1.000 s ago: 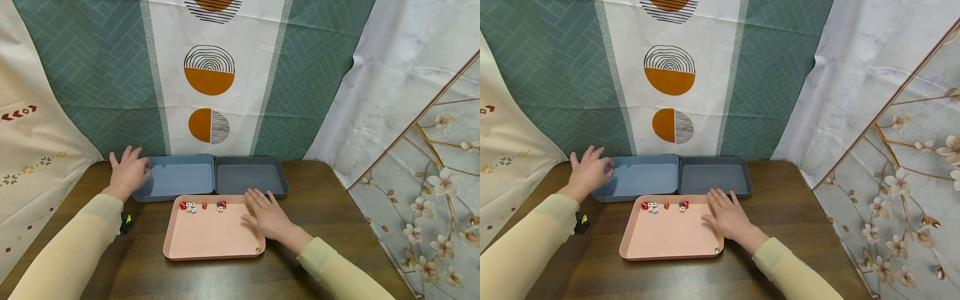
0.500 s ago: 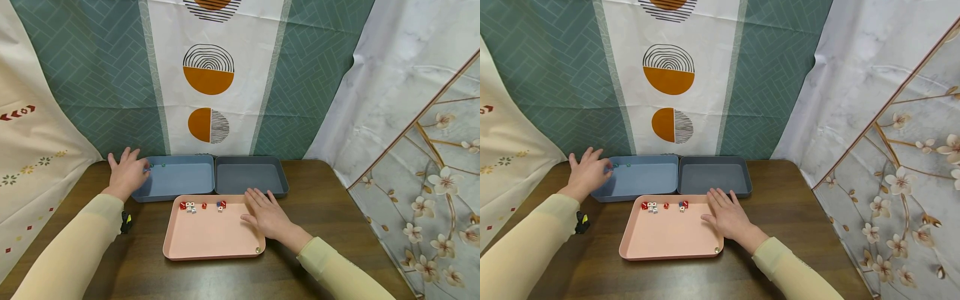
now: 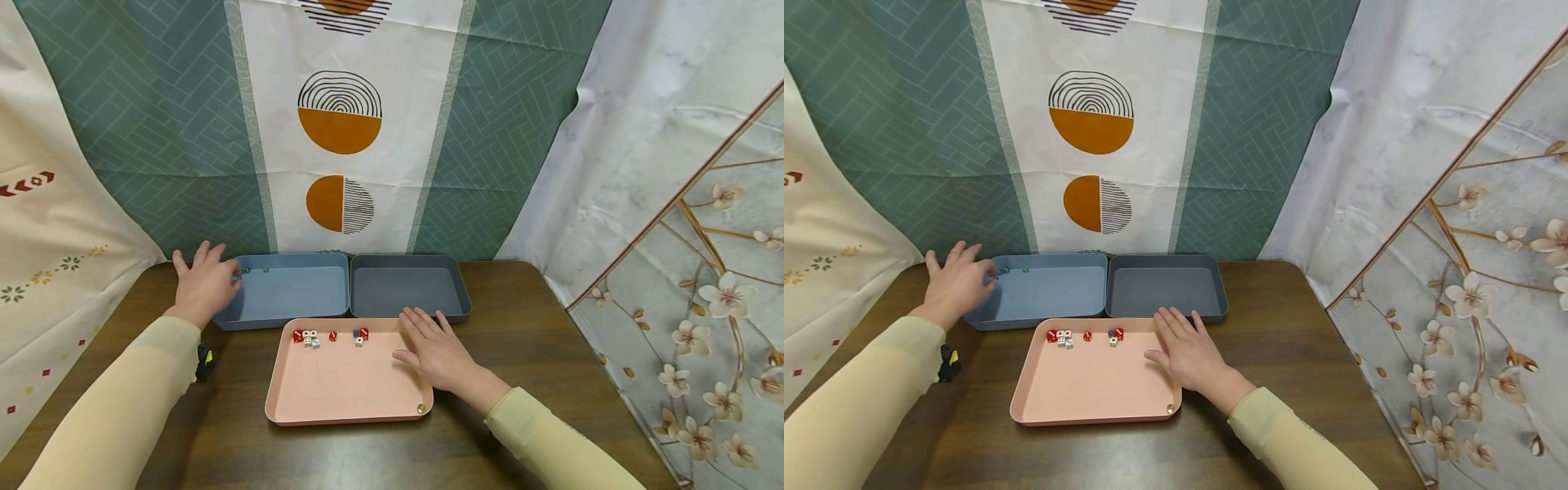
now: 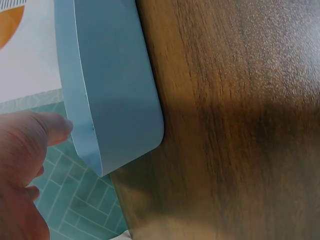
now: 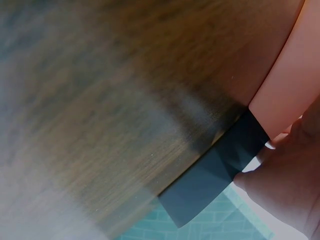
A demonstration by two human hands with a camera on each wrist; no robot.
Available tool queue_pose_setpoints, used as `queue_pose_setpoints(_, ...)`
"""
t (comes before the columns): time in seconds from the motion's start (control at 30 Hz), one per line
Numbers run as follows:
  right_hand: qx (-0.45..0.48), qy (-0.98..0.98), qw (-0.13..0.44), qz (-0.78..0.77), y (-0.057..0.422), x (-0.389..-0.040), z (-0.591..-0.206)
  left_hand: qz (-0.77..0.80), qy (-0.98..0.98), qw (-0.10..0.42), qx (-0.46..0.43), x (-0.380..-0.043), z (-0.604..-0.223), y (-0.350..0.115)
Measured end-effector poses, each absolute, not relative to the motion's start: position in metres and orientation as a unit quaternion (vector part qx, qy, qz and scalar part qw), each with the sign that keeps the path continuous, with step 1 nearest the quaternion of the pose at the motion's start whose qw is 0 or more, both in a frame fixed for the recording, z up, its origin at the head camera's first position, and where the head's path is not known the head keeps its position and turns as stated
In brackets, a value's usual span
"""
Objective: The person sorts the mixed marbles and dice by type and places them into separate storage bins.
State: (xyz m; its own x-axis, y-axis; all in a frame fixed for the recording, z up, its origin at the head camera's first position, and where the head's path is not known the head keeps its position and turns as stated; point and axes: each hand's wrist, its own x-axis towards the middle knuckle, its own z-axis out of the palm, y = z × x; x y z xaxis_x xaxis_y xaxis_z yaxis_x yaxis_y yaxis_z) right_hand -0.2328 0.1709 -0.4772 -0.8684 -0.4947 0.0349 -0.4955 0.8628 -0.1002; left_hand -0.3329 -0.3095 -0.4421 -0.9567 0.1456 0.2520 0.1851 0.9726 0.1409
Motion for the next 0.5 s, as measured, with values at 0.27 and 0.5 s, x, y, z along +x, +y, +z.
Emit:
queue_pose_setpoints(0.27,0.259,-0.964,0.006,0.053,0.1708,-0.2331,-0.477,-0.084,-0.986,0.116,-0.083,-0.3316,-0.4421,-0.3126)
queue_pose_setpoints(0.5,0.262,-0.964,0.01,0.055,0.1708,-0.2328,-0.4766,-0.085,-0.987,0.112,-0.08,-0.3316,-0.4426,-0.3123)
